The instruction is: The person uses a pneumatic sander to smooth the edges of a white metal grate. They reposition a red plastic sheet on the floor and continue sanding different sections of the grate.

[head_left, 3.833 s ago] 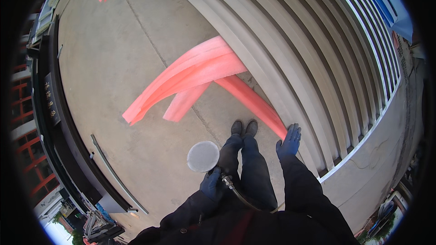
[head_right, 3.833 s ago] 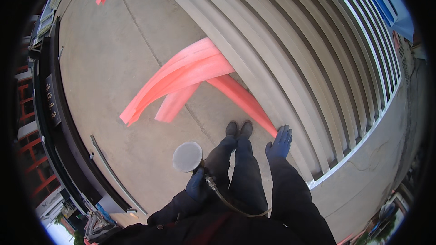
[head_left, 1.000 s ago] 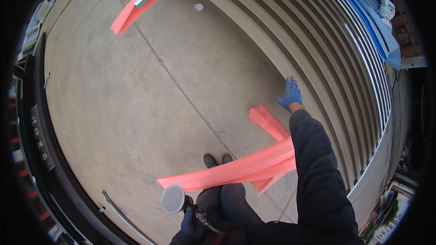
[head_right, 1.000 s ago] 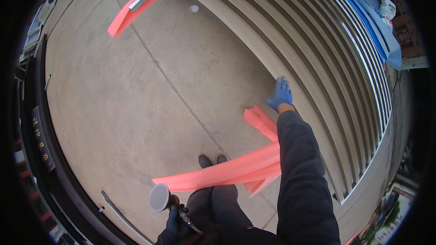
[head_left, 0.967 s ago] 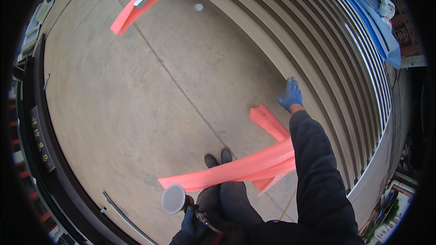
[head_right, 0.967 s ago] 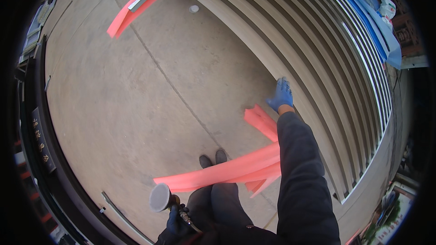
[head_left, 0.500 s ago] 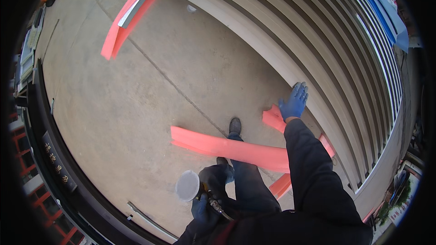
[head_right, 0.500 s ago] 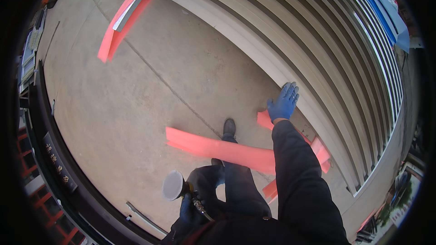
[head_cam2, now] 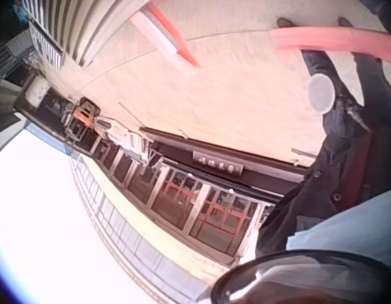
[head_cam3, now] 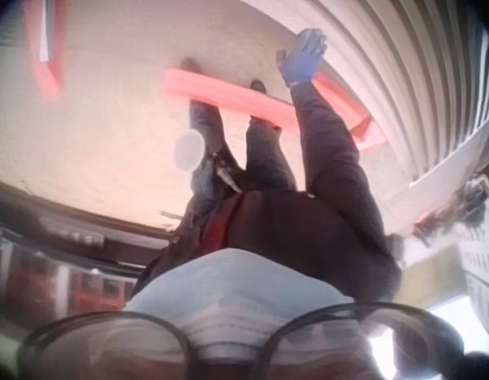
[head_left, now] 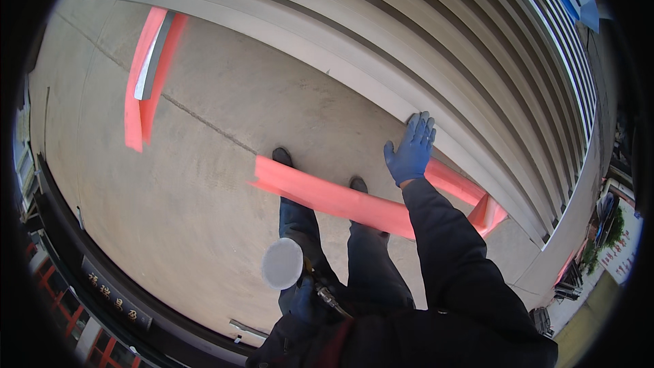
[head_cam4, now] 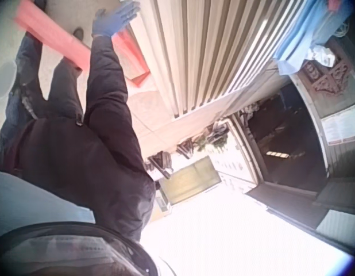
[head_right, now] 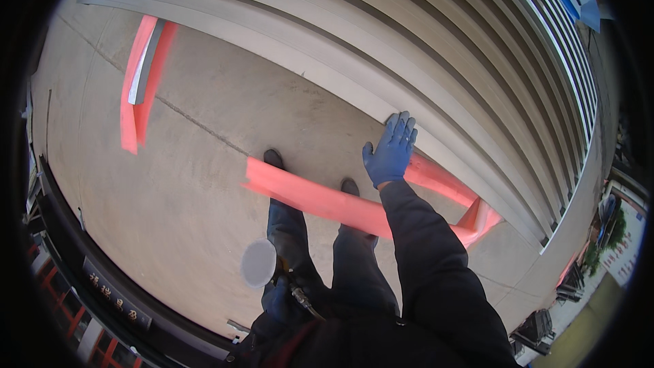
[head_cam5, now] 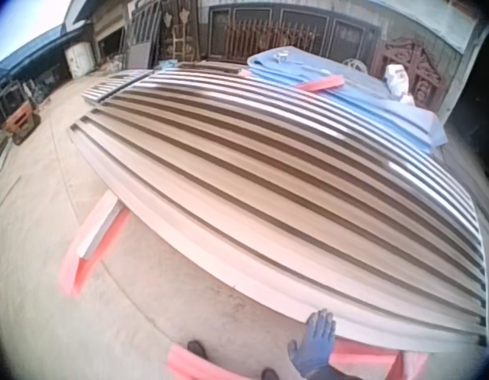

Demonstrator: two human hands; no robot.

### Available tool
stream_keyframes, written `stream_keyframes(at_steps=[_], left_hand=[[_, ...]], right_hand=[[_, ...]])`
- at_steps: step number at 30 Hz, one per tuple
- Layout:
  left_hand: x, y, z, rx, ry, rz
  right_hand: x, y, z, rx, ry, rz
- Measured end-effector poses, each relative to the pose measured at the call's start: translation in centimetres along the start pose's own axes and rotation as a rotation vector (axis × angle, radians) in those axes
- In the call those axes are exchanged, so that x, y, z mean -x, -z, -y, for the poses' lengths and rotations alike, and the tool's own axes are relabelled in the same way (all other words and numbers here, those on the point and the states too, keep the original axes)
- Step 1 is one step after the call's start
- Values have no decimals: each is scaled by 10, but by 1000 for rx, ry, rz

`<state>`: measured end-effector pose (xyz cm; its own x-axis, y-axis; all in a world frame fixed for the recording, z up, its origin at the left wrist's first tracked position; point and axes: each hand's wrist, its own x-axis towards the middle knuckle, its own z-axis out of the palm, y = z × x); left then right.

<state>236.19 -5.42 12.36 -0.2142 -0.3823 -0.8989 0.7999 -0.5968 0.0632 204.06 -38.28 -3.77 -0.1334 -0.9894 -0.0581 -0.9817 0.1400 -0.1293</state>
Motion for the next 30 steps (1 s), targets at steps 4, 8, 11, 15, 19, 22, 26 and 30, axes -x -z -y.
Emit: stream_keyframes(at_steps=[4, 8, 11, 15, 19, 22, 26, 30], left_hand=[[-13, -21, -96, -27, 93, -39], [-15, -26, -176, -252, 95, -123], [-29, 0, -219, -241, 77, -134], [-42, 30, -245, 241, 25, -282], [-39, 40, -267, 61, 8, -252], [-41, 38, -281, 25, -37, -211], [-45, 34, -289, -59, -79, -265], [-43, 34, -291, -105, -111, -278]], right_hand=[[-20, -11, 50, 9, -85, -40], [-48, -17, 117, -27, -129, -39], [-74, -22, 173, -62, -133, -6], [-113, -32, 247, -75, -62, -6], [-149, -40, 319, -101, 16, 8], [-183, -46, 371, -92, 37, 7], [-227, -54, 428, -66, 89, 17], [-265, -59, 477, -39, 186, 50]])
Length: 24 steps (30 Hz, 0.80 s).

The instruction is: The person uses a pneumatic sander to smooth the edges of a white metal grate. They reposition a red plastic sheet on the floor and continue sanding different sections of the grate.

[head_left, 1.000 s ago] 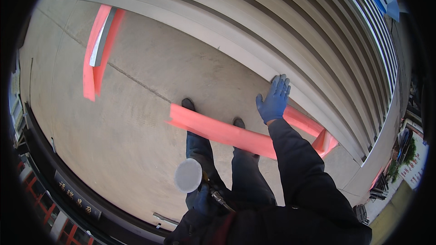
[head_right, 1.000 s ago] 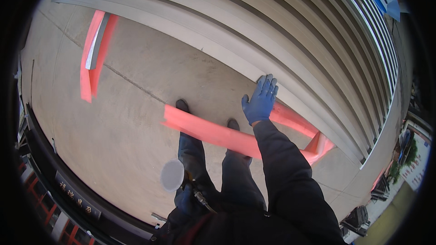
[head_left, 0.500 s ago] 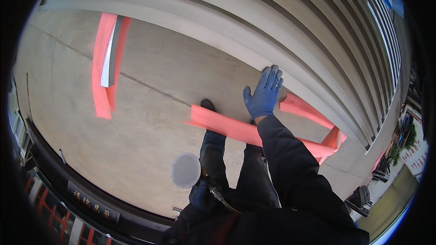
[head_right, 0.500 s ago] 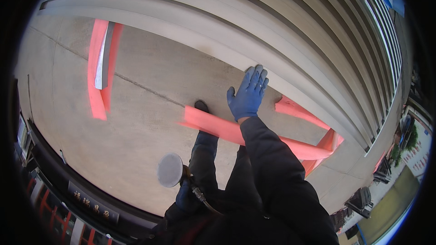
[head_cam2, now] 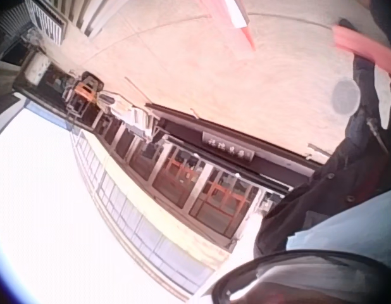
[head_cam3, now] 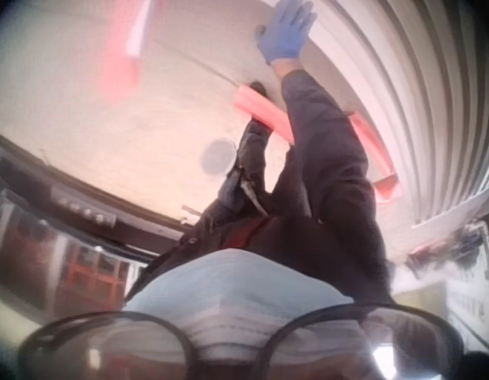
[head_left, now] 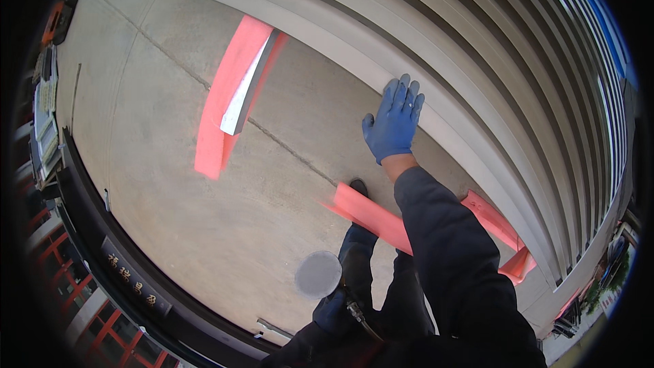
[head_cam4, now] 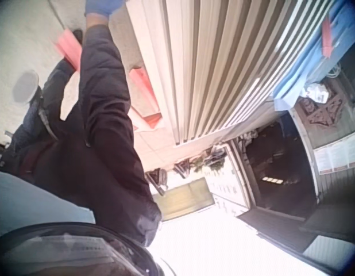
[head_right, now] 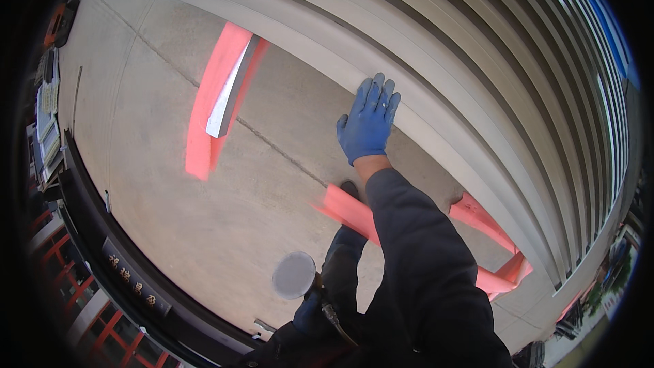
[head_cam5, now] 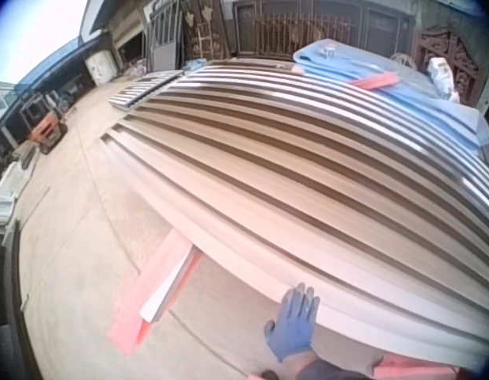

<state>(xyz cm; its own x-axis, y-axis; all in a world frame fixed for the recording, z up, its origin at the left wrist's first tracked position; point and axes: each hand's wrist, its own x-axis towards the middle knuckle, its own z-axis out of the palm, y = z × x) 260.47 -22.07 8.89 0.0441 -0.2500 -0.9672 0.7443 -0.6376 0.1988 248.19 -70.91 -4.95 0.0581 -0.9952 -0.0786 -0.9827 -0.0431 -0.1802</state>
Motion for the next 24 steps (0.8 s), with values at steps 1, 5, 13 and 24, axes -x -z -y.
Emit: stream_keyframes(at_steps=[1, 5, 13, 24], left_hand=[[-1, 3, -1, -135, -59, -2], [-4, 19, 7, -351, -31, 30], [-10, 31, 7, -489, -43, 138], [23, -28, -82, -1115, -760, 269]], right_hand=[[-11, 0, 10, 9, 16, 34], [-56, 2, 50, -5, 147, 42], [-72, 10, 45, -73, 404, 124], [-35, 34, 9, -14, 408, 204]])
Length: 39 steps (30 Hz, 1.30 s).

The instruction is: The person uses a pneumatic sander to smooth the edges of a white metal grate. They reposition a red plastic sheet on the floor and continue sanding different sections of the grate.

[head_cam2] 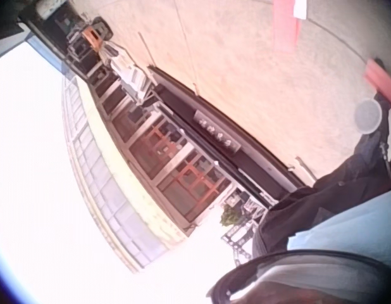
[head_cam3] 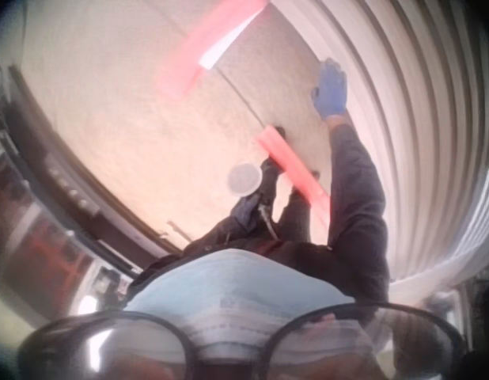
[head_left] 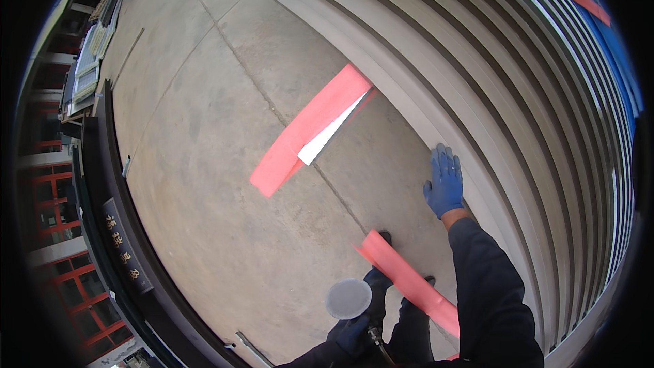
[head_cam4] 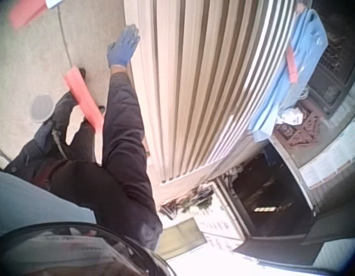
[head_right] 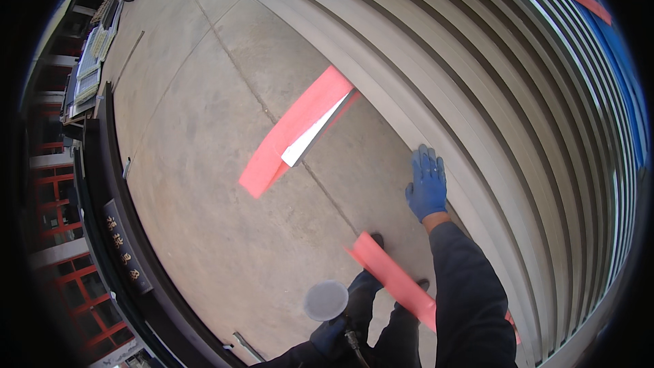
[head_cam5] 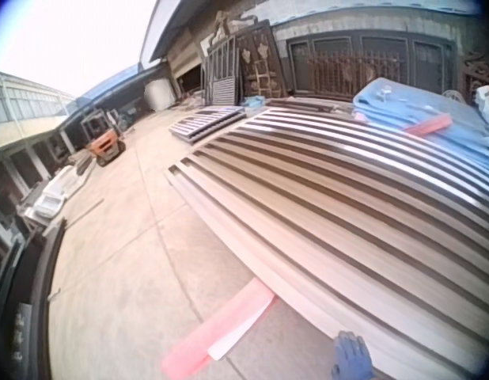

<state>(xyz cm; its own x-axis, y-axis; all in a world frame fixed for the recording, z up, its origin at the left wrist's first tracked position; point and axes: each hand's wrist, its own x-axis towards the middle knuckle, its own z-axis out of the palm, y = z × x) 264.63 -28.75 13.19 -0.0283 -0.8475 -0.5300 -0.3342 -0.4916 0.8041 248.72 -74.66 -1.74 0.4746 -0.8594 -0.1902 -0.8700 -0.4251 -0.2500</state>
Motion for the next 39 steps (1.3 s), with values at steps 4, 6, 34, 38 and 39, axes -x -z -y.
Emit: stream_keyframes(at_steps=[4, 6, 34, 38, 39], left_hand=[[5, 6, 13, -120, 105, 44], [10, 4, 16, -131, 131, 22], [78, -170, -93, 1455, 631, 36], [141, -219, -113, 1350, 526, 171], [152, -233, -116, 1327, 497, 218]], right_hand=[[-44, 8, 30, 52, -113, 80], [-78, 11, 45, 64, -114, 54], [822, -2, -77, -640, -1195, 317], [881, 19, -83, -640, -1014, 167], [903, 28, -87, -682, -1016, 98]])
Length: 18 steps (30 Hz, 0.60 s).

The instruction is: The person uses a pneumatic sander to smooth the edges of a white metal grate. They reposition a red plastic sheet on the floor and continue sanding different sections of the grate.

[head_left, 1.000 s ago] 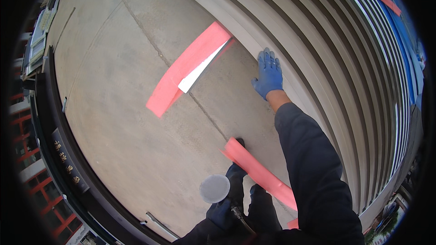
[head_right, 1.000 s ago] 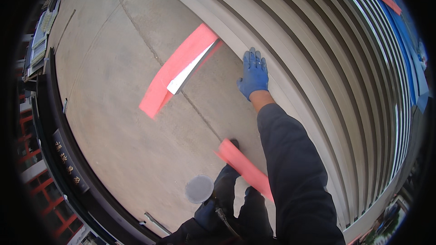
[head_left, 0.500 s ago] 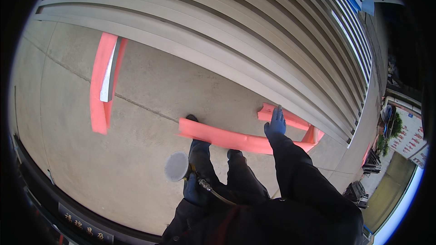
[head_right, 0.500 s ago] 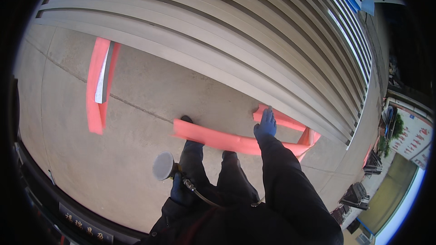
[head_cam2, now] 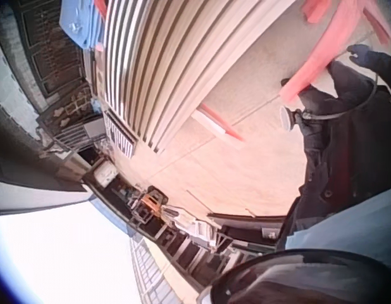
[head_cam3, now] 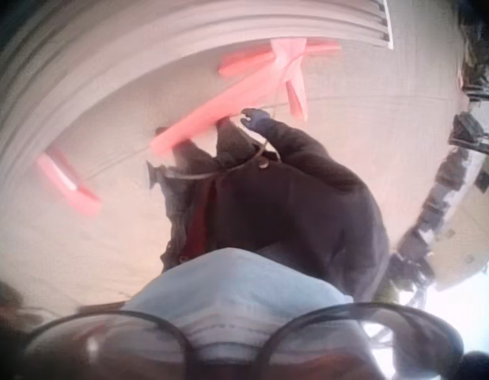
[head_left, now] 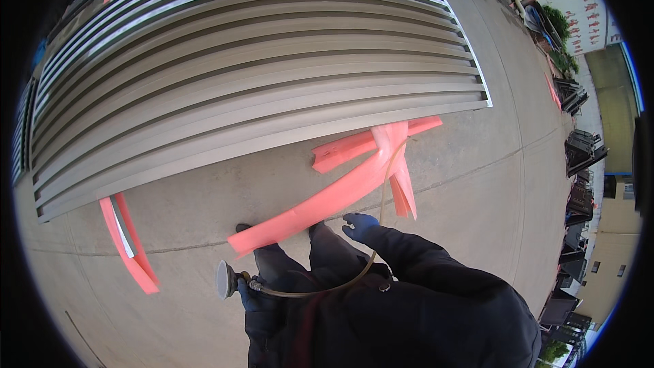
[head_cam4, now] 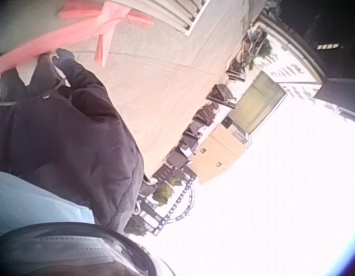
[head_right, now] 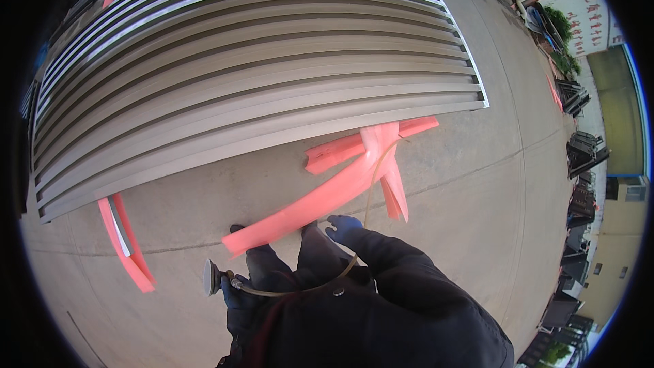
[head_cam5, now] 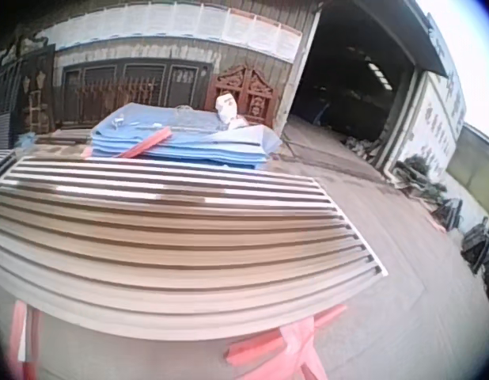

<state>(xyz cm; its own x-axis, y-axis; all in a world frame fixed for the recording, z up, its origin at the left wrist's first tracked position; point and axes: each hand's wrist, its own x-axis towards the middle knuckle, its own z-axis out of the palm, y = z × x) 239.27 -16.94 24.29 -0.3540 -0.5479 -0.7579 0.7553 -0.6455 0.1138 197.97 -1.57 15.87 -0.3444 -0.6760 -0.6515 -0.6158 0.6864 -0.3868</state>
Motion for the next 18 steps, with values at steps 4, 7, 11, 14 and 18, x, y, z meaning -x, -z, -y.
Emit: stream_keyframes(at_steps=[4, 7, 11, 14, 18], left_hand=[[16, -21, 48, 81, 121, -121], [30, -46, 80, -20, 197, 42], [37, -81, 110, -207, 270, 245], [38, -99, 131, -240, 317, 234], [47, -99, 164, -251, 291, 91]], right_hand=[[80, 59, -75, -109, -85, -327], [143, 83, -132, -198, -173, -669], [221, 65, -186, -509, -395, -840], [283, 22, -195, -817, -534, -795], [358, -34, -167, -839, -657, -653]])
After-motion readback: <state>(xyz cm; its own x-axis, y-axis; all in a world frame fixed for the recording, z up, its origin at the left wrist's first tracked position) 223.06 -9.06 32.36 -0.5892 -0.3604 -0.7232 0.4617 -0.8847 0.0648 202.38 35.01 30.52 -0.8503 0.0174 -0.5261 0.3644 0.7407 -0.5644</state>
